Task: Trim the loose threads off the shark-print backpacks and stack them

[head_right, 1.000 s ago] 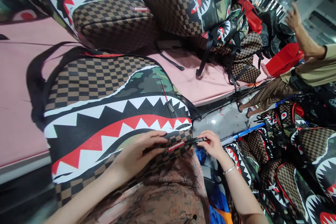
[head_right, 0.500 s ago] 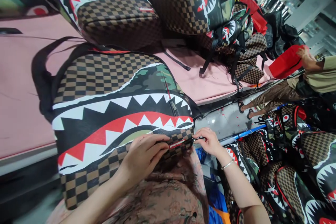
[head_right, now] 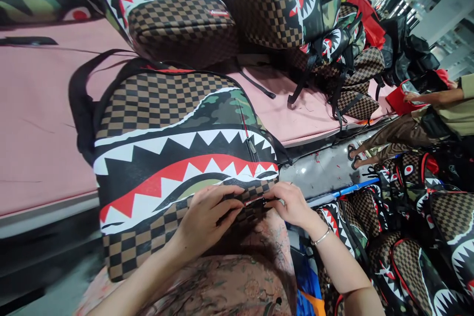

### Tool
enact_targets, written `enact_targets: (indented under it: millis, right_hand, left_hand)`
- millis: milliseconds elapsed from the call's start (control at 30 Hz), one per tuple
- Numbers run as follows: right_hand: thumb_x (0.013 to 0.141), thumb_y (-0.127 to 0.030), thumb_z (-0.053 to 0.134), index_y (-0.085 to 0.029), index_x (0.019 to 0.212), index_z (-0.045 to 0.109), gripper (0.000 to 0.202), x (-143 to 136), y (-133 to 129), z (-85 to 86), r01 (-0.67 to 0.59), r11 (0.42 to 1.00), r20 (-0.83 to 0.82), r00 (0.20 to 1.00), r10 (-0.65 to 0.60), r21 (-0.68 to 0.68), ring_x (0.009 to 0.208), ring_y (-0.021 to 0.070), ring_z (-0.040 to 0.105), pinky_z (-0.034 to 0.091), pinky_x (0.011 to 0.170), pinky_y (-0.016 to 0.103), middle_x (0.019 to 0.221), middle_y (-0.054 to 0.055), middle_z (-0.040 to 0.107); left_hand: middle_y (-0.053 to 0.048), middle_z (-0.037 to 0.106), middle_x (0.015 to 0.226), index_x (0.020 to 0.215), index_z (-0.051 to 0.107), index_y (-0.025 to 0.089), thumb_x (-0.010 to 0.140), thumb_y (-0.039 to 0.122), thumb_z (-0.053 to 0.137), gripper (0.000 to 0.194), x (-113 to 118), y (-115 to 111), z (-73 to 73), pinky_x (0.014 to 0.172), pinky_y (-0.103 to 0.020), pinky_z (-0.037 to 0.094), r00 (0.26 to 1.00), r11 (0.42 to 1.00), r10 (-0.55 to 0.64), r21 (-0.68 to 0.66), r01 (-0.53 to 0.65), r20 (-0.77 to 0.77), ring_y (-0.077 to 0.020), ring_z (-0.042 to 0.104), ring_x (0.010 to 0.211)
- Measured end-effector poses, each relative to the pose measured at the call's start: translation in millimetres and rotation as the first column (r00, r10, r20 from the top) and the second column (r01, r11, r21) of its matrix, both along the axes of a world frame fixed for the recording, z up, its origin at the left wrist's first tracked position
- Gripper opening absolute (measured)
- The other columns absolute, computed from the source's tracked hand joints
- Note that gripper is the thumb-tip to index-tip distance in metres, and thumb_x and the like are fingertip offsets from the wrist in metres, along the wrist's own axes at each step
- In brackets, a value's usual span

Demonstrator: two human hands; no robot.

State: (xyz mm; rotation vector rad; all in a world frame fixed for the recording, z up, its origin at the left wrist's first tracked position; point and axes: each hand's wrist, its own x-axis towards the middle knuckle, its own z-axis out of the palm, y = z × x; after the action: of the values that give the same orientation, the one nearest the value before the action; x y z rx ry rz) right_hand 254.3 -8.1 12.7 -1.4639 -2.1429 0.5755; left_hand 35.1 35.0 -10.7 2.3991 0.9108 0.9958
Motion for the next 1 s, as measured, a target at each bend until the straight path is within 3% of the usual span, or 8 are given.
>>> enact_targets:
  millis: [200, 333, 500, 600, 800, 1000]
  right_hand:
    - [0.082, -0.015, 0.049, -0.019, 0.086, 0.061, 0.014, -10, -7, 3.3, 0.06, 0.998, 0.019, 0.998, -0.06, 0.011, 0.08, 0.0173, 0.058, 0.042, 0.072, 0.03, 0.083, 0.004, 0.064]
    - [0.082, -0.015, 0.049, -0.02, 0.084, 0.062, 0.014, -18, -20, 2.2, 0.182, 0.983, 0.023, 0.983, -0.182, 0.008, 0.076, 0.0168, 0.057, 0.041, 0.07, 0.029, 0.079, 0.003, 0.064]
    - [0.081, -0.017, 0.052, -0.021, 0.089, 0.061, 0.012, -35, -49, -1.3, 0.41, 0.912, -0.053, 0.911, -0.409, -0.005, 0.076, 0.0169, 0.058, 0.044, 0.067, 0.027, 0.08, 0.003, 0.063]
    - [0.082, -0.02, 0.053, -0.021, 0.093, 0.058, 0.012, -52, -64, -1.4, 0.507, 0.861, -0.015, 0.862, -0.507, 0.04, 0.078, 0.0182, 0.059, 0.045, 0.067, 0.027, 0.084, 0.005, 0.063]
    - [0.081, -0.024, 0.054, -0.021, 0.096, 0.054, 0.015, -83, -68, -2.6, 0.546, 0.836, 0.132, 0.826, -0.548, 0.061, 0.072, 0.0199, 0.062, 0.043, 0.06, 0.027, 0.08, 0.005, 0.065]
    - [0.08, -0.021, 0.051, -0.022, 0.095, 0.054, 0.015, -93, -61, -7.9, 0.604, 0.797, 0.128, 0.788, -0.602, 0.029, 0.067, 0.0183, 0.061, 0.039, 0.055, 0.024, 0.077, 0.004, 0.065]
  left_hand:
    - [-0.004, 0.066, 0.095, 0.076, 0.062, 0.021, 0.081, 0.017, 0.045, 0.017, -1, -1, 3.1, 0.081, -0.042, 0.041, 1.0, 1.0, -0.008, -0.005, 0.008, 0.008, -0.0211, 0.06, 0.088]
    - [-0.004, 0.065, 0.097, 0.074, 0.061, 0.021, 0.081, 0.02, 0.046, 0.017, 0, -2, 4.8, 0.08, -0.04, 0.042, 1.0, 0.997, 0.009, -0.077, -0.007, 0.025, -0.0211, 0.059, 0.089]
    - [-0.004, 0.065, 0.095, 0.073, 0.06, 0.02, 0.08, 0.021, 0.047, 0.015, 2, -3, 3.7, 0.078, -0.039, 0.043, 0.996, 0.987, 0.049, -0.156, -0.037, 0.069, -0.0216, 0.059, 0.089]
    - [-0.004, 0.065, 0.094, 0.073, 0.059, 0.02, 0.081, 0.02, 0.047, 0.014, 2, -4, 2.6, 0.078, -0.039, 0.043, 0.995, 0.986, 0.045, -0.164, -0.029, 0.093, -0.0212, 0.058, 0.089]
    - [-0.004, 0.065, 0.092, 0.074, 0.057, 0.02, 0.081, 0.02, 0.048, 0.012, 2, -8, 2.6, 0.081, -0.041, 0.041, 0.993, 0.993, 0.043, -0.116, -0.031, 0.106, -0.0215, 0.058, 0.089]
    - [-0.004, 0.064, 0.094, 0.08, 0.057, 0.022, 0.081, 0.016, 0.048, 0.011, 3, -17, -3.4, 0.09, -0.044, 0.038, 0.992, 0.997, 0.072, -0.007, -0.072, 0.101, -0.0221, 0.056, 0.094]
